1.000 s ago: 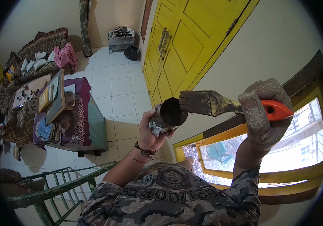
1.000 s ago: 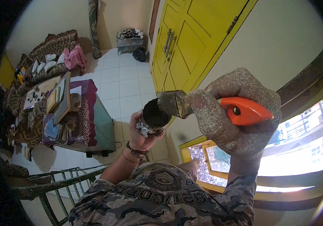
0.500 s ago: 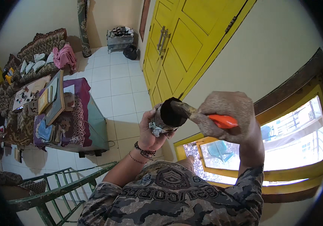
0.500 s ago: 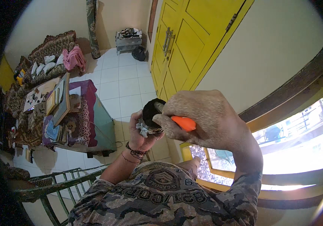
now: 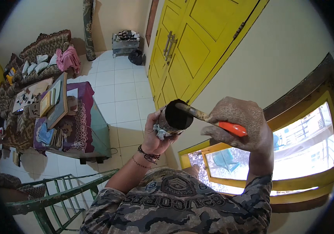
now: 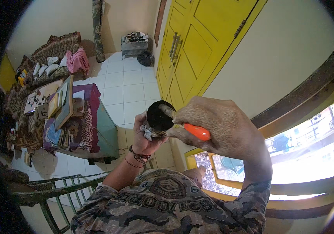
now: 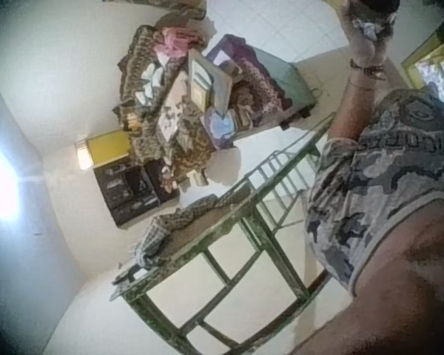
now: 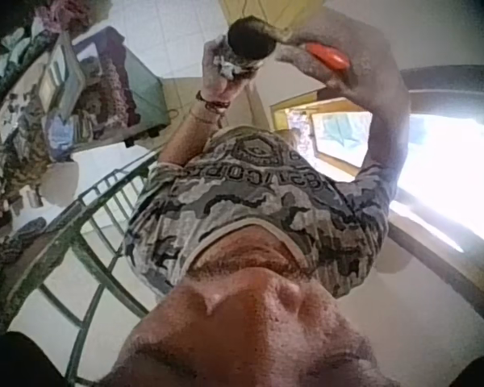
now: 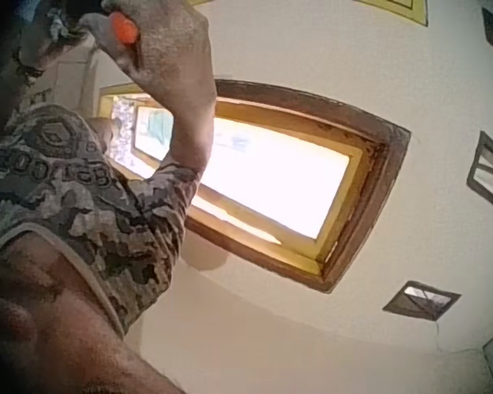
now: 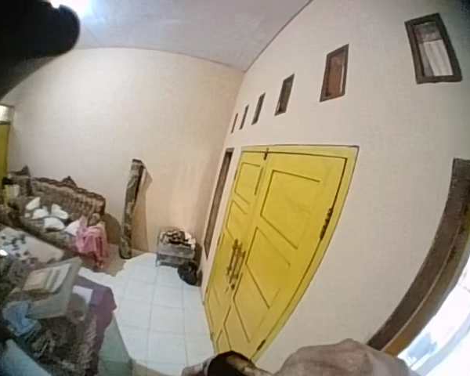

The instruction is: The person paints a yellow wooden door frame with dark brown paint using a brush. They repeatedly dip the brush into a small paint can held in the left hand and apply the paint to the upper and side sections of the frame.

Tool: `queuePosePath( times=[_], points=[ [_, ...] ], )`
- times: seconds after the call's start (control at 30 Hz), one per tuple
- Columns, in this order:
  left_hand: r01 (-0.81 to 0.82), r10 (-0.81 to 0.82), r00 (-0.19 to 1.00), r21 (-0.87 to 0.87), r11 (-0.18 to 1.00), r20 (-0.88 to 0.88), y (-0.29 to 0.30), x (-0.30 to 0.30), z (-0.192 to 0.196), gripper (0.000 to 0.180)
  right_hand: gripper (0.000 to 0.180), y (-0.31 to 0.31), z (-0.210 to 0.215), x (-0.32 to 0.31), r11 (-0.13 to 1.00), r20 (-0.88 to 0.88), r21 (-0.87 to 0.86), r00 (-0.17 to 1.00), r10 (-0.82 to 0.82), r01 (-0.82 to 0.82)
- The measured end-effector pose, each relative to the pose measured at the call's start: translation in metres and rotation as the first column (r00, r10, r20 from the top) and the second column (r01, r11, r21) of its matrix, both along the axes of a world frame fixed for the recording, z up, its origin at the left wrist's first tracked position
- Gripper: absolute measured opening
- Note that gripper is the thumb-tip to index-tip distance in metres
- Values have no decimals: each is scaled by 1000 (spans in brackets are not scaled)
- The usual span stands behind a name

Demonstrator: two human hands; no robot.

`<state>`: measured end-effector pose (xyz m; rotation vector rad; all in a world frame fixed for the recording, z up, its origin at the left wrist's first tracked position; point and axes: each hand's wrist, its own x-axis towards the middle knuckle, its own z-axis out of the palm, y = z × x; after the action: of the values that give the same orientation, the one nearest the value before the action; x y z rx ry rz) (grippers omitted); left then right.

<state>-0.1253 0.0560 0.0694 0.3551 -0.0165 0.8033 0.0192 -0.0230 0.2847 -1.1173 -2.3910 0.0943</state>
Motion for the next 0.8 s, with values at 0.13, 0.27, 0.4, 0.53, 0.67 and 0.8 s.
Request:
queuePosePath(
  times=[0.13,0.27,0.4,0.53,0.67,0.8],
  points=[
    [-84,75,993,-91,992,-89,-3,-4,12,48,28,-10,10,5,992,68,-126,998,-13,21],
    [-99,94,994,-106,989,-50,-3,-4,12,49,29,-13,12,4,989,126,-146,992,5,14],
    [-134,122,985,-97,986,-122,-6,-5,14,50,30,-13,9,3,981,136,-192,991,-6,32],
    [-130,121,986,-79,988,-117,-8,-3,13,50,32,-16,3,2,995,202,-97,979,-14,34],
    [-67,66,998,-27,997,-13,-6,-2,4,46,26,-25,-3,7,999,60,19,997,-39,38],
    [-69,63,996,-106,992,-61,-9,10,-1,47,26,-37,-33,50,994,-377,40,922,-82,105]
  ],
)
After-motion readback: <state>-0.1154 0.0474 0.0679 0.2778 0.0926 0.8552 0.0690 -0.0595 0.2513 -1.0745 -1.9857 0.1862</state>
